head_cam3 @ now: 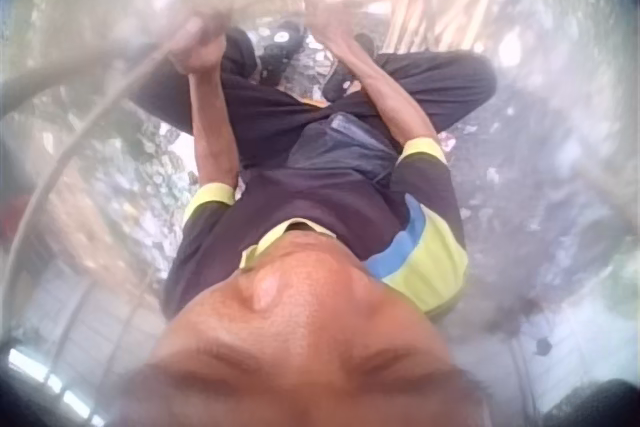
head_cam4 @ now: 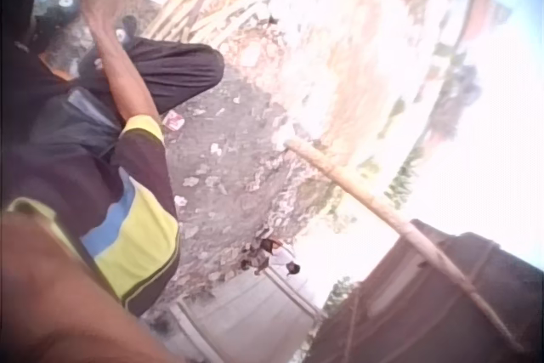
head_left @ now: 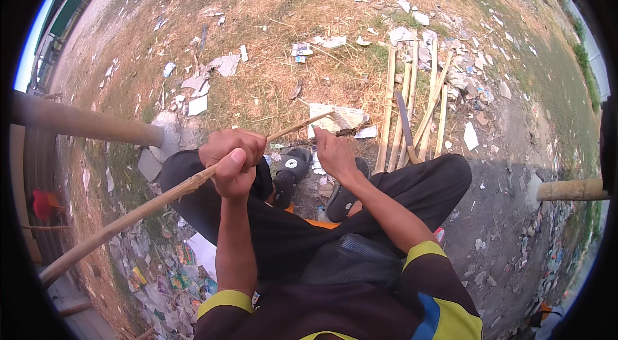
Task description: The person sits on a low stool outdoors and repeatedly sharpens thin bamboo sticks using a small green knife. They hold each stick with the left hand and scrape the blade along the surface with the right hand, rotating the stick to work different sides. Finished sticks are placed on the ground nearby.
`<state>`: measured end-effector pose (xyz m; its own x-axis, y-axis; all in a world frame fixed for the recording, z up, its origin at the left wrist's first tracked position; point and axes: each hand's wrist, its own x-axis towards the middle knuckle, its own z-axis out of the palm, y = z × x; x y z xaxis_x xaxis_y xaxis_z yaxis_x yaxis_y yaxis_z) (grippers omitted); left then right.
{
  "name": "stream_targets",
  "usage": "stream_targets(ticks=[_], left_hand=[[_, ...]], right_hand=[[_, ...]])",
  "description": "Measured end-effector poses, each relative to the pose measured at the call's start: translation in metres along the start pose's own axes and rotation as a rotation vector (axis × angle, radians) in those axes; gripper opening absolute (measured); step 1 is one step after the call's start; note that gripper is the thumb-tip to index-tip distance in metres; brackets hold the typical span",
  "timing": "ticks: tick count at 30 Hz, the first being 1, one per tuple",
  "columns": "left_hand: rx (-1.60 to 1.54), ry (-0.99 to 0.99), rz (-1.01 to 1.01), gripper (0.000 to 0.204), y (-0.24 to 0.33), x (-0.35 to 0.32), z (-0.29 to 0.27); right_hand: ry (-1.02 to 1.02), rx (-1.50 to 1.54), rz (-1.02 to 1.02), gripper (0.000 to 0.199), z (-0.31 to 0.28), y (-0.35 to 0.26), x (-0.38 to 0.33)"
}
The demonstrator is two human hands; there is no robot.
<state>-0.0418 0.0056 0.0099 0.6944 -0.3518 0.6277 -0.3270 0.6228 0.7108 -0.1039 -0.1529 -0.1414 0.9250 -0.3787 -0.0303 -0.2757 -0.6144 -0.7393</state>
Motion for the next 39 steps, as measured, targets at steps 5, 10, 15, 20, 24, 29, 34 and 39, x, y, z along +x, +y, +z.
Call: stream_targets(ticks=[5, 10, 15, 20, 24, 29, 34, 39], left_hand=[[-0.043, 0.053, -0.015, 0.032, -0.004, -0.003, -0.006], [-0.013, 0.108, 0.020, 0.031, -0.002, -0.004, -0.003], [-0.038, 0.078, 0.000, 0.032, -0.002, -0.009, -0.005], [-0.003, 0.069, 0.017, 0.032, -0.001, -0.008, 0.001], [-0.013, 0.118, 0.000, 0.033, -0.005, -0.006, 0.000], [0.005, 0.142, 0.000, 0.032, -0.002, -0.011, -0.001], [-0.016, 0.125, 0.007, 0.032, -0.004, -0.008, -0.001], [0.011, 0.156, 0.013, 0.033, -0.004, -0.010, -0.003]], right_hand=[[-0.037, -0.014, 0.048, 0.056, 0.015, 0.042, 0.013], [-0.015, 0.159, -0.014, 0.055, 0.008, -0.003, -0.004], [0.001, -0.094, 0.046, 0.056, 0.020, 0.035, 0.007], [0.017, -0.036, -0.021, 0.057, 0.009, 0.007, 0.000], [0.007, -0.123, 0.029, 0.057, 0.017, 0.034, 0.015], [0.012, -0.119, -0.027, 0.058, 0.000, 0.009, -0.001], [-0.069, -0.222, 0.126, 0.058, 0.014, 0.051, 0.022], [-0.052, -0.096, -0.009, 0.058, 0.000, 0.010, 0.010]])
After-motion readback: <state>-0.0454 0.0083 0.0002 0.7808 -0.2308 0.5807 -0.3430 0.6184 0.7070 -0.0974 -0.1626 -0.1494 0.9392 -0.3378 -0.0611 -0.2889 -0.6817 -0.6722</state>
